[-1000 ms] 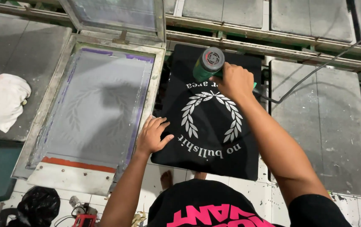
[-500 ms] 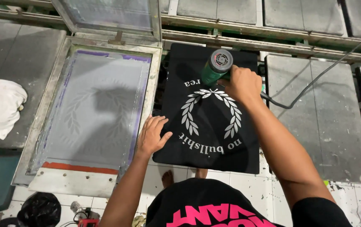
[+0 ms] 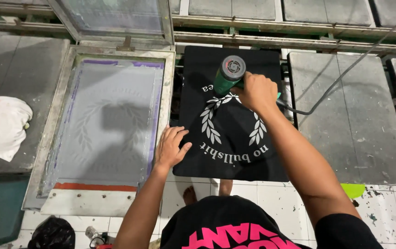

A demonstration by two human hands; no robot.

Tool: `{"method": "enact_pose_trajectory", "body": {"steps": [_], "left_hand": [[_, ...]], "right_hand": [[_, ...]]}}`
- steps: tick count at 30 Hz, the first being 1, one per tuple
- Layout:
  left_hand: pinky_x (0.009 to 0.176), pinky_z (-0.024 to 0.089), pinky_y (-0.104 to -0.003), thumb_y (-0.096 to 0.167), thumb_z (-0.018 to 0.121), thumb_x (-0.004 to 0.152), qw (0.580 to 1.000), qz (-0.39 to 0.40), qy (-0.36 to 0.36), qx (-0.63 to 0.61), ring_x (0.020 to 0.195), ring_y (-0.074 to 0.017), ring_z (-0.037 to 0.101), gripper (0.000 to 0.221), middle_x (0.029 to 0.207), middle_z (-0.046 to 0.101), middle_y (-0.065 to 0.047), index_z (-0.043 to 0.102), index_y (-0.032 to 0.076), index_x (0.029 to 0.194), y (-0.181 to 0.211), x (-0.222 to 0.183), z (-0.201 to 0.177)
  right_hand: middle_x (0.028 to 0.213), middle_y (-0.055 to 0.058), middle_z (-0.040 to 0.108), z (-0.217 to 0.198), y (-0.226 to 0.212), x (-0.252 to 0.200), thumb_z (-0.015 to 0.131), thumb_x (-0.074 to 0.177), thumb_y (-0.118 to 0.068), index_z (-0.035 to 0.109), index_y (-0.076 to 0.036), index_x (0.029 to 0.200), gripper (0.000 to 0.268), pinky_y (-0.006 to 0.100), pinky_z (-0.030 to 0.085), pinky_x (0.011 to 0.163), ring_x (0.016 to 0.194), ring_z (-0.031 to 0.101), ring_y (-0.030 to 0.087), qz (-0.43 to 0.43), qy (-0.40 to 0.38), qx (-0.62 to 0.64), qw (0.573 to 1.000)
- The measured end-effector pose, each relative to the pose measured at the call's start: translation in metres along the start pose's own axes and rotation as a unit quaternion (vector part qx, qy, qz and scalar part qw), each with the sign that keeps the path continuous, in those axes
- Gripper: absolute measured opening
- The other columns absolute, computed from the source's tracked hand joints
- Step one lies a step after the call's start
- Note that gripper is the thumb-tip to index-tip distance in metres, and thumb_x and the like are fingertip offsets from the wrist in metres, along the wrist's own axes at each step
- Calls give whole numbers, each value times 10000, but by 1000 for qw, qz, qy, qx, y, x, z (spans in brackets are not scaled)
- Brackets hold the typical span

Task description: Drying screen-printed ink on a t-shirt using a handheld heat gun at a printing station.

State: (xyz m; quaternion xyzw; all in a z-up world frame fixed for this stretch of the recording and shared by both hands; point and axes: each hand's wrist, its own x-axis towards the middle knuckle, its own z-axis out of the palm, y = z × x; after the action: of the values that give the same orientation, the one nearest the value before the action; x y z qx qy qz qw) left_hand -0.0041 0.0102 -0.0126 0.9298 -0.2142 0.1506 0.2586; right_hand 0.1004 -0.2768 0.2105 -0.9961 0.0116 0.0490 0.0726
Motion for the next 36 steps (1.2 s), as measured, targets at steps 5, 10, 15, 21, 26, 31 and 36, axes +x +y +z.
{"method": "enact_pose_trajectory", "body": {"steps": [5,10,15,21,26,31,36], "left_hand": [[1210,307,-494,629,409,1010,1000,3,-1,-13,1261,-265,572,584,1238,643,-73,658,168,1269,-1,-1,1],[1216,297,-488,632,424,1010,1000,9,-4,-13,1265,-261,569,577,1242,644,-66,662,176,1272,-4,0,1],[1216,297,-503,619,424,1008,999,3,-42,-9,1290,-257,552,568,1276,631,-64,636,185,1307,-4,1,-1],[1237,261,-493,605,450,1004,998,-18,-64,-20,1313,-260,529,560,1310,621,-65,629,192,1337,-4,3,-1],[1227,271,-483,595,434,1010,997,-14,-77,-15,1300,-257,536,550,1320,611,-51,615,205,1352,-7,4,0],[1225,272,-507,584,447,1013,997,-18,-80,-12,1290,-278,549,544,1333,609,-63,614,195,1355,-2,7,-7],[1216,288,-502,598,461,1003,998,-5,-65,3,1281,-273,562,537,1307,618,-61,625,186,1305,-3,2,-2]], "right_hand": [[1029,164,752,1,-6,-4,727,932,-451,685,-75,1148,436,570,572,865,1000,739,456,1,7,16,1000],[1042,156,757,2,7,-2,729,934,-463,687,-81,1165,449,569,572,869,1008,742,447,17,6,10,1000],[1087,183,755,4,36,-2,725,934,-484,675,-82,1191,480,582,564,900,1044,727,470,47,-3,2,999],[1059,205,763,4,78,-11,742,918,-478,701,-68,1173,485,583,575,857,1012,738,476,90,10,-17,996],[978,199,751,6,113,-22,736,945,-483,718,-44,1119,473,523,589,775,941,756,437,89,33,-47,994],[892,190,754,-11,119,-48,753,947,-432,731,-16,1082,438,493,606,680,864,774,413,75,39,-61,995],[1051,187,783,-16,130,-68,697,932,-483,711,-71,1163,473,546,584,836,1044,741,435,111,-28,-43,992]]}}
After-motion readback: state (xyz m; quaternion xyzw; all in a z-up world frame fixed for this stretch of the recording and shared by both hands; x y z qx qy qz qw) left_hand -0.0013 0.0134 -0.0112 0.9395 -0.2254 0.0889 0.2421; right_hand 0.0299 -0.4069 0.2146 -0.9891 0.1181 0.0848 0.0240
